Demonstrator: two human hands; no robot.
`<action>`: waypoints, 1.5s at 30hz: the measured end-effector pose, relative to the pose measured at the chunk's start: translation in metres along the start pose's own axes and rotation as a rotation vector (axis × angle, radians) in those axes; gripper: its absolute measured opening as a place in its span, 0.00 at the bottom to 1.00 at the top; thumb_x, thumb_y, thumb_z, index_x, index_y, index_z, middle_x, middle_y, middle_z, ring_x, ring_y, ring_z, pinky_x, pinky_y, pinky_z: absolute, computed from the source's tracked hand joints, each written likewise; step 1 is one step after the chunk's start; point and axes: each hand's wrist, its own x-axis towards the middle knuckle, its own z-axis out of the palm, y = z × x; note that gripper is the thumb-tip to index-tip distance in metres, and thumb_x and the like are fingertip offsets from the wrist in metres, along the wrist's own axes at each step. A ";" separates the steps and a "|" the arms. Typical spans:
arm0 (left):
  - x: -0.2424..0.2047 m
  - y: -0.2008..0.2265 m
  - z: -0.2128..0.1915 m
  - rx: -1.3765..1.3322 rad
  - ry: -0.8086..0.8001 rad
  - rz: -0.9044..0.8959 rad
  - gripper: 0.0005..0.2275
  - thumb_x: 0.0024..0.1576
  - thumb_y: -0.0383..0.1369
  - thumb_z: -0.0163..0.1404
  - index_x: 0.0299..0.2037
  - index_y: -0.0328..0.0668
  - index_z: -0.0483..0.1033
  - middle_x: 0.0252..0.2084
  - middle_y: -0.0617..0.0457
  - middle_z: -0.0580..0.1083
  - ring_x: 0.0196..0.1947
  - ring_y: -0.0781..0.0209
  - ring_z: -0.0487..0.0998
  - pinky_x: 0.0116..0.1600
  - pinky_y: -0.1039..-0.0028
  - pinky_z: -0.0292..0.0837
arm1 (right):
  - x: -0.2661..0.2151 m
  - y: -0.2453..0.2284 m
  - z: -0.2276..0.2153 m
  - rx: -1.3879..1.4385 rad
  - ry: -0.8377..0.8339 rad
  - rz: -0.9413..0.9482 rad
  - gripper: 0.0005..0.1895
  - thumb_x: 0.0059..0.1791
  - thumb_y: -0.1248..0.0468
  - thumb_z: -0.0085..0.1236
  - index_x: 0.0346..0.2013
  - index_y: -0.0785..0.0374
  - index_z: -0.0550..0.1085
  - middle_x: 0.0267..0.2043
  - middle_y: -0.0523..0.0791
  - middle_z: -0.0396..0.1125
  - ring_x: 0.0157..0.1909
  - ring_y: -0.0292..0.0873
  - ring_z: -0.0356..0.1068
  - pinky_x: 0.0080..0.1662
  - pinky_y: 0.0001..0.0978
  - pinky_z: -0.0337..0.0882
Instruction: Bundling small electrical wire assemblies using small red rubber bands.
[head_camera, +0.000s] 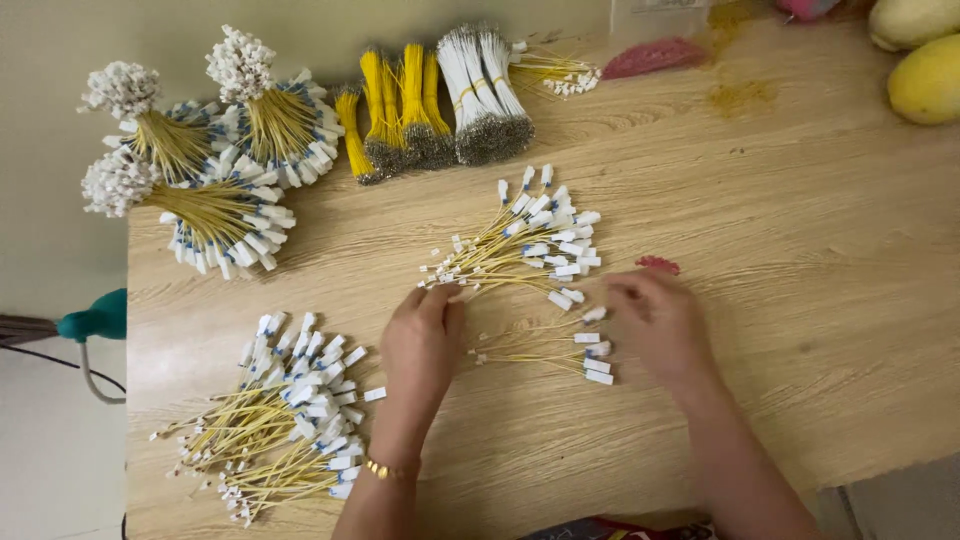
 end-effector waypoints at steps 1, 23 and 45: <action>0.002 -0.003 0.001 -0.004 0.000 0.002 0.08 0.56 0.31 0.56 0.43 0.43 0.82 0.36 0.44 0.79 0.34 0.44 0.80 0.39 0.58 0.76 | 0.001 0.003 -0.007 -0.003 0.003 0.000 0.08 0.51 0.65 0.60 0.45 0.58 0.80 0.42 0.45 0.76 0.41 0.38 0.75 0.40 0.28 0.77; -0.014 -0.020 -0.001 -0.429 0.012 -0.308 0.06 0.61 0.30 0.57 0.44 0.36 0.80 0.33 0.50 0.79 0.30 0.65 0.77 0.37 0.74 0.73 | 0.036 0.030 -0.013 -0.420 0.160 0.065 0.09 0.48 0.55 0.63 0.40 0.52 0.81 0.38 0.41 0.71 0.41 0.44 0.72 0.43 0.38 0.72; -0.036 -0.001 0.000 -0.896 0.117 -0.401 0.08 0.61 0.28 0.55 0.48 0.34 0.81 0.34 0.51 0.80 0.34 0.67 0.80 0.43 0.76 0.78 | 0.022 0.033 -0.020 0.526 0.153 0.016 0.06 0.51 0.69 0.60 0.39 0.65 0.72 0.37 0.45 0.74 0.37 0.36 0.74 0.39 0.29 0.78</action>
